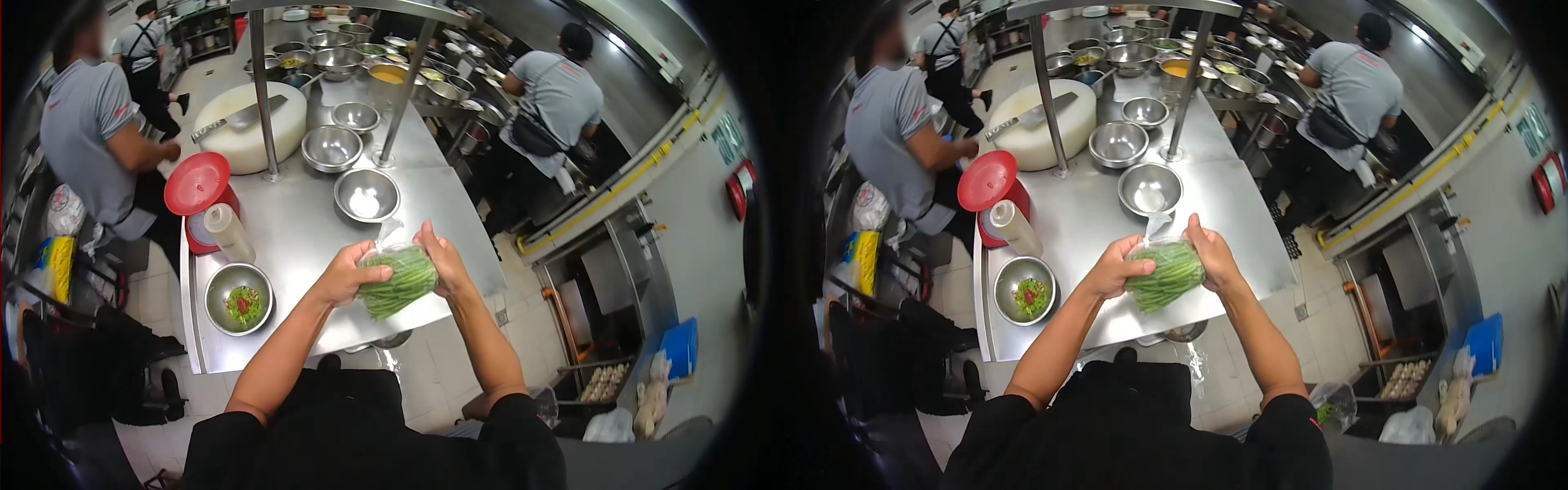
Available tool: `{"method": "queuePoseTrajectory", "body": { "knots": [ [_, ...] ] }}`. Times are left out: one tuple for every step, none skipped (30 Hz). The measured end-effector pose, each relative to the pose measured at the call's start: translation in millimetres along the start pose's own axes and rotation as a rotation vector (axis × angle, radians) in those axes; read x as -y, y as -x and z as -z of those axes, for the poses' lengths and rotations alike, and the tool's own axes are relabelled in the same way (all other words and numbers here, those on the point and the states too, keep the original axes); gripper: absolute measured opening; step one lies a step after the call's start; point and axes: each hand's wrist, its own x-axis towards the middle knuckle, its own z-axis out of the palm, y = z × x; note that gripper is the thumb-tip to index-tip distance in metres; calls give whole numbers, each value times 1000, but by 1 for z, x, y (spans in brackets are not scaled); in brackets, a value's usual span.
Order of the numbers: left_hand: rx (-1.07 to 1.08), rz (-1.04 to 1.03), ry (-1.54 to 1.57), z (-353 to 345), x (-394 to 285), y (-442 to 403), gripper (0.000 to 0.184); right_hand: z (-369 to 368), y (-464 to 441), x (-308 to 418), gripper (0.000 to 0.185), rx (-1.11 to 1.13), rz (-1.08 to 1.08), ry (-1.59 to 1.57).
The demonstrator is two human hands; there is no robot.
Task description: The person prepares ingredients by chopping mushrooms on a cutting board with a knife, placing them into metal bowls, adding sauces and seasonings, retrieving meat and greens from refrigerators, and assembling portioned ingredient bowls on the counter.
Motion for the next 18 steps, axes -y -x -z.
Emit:
{"method": "queuePoseTrajectory", "body": {
  "knots": [
    [-70, -28, -44, 6, -3, -13, 38, 6, -21, 4, 45, 14, 46, 70],
    [-97, -41, -51, 10, -11, -24, 38, 10, -42, 8, 45, 29, 93, 140],
    [-167, -60, -194, 14, -19, -33, 35, 8, -59, 14, 47, -25, 207, 341],
    [-239, -74, -333, 19, -25, -43, 33, 16, -83, 12, 47, 6, 196, 337],
    [-312, -110, -434, 26, -26, -55, 30, 27, -111, 5, 46, 6, 343, 549],
    [-351, -105, -427, 35, -24, -65, 30, 34, -129, 1, 45, 8, 485, 756],
    [-396, -110, -532, 46, -24, -77, 29, 40, -148, 3, 45, 46, 475, 750],
    [-439, -108, -646, 55, -26, -88, 27, 41, -165, 7, 43, -23, 704, 1025],
    [-502, -110, -633, 56, -25, -99, 27, 41, -179, 8, 42, -111, 936, 1287],
    [-526, -107, -643, 59, -28, -109, 27, 42, -196, 10, 42, -92, 940, 1266],
    [-576, -80, -614, 59, -29, -118, 27, 43, -208, 12, 41, -112, 1020, 1245],
    [-626, -59, -584, 60, -31, -128, 28, 46, -219, 14, 41, -133, 1104, 1222],
    [-630, -45, -552, 62, -33, -136, 28, 51, -227, 16, 38, -128, 976, 1285],
    [-677, -48, -544, 65, -35, -143, 28, 57, -242, 13, 37, -32, 855, 1148],
    [-632, -71, -522, 68, -37, -150, 29, 64, -259, 10, 36, 79, 728, 1009],
    [-598, -91, -498, 73, -36, -150, 30, 69, -264, 19, 37, 227, 291, 770],
    [-618, -73, -562, 82, -33, -156, 32, 75, -259, 30, 38, 463, 158, 554],
    [-625, -47, -627, 92, -28, -154, 33, 86, -272, 25, 35, 589, 209, 545]
  ]
}}
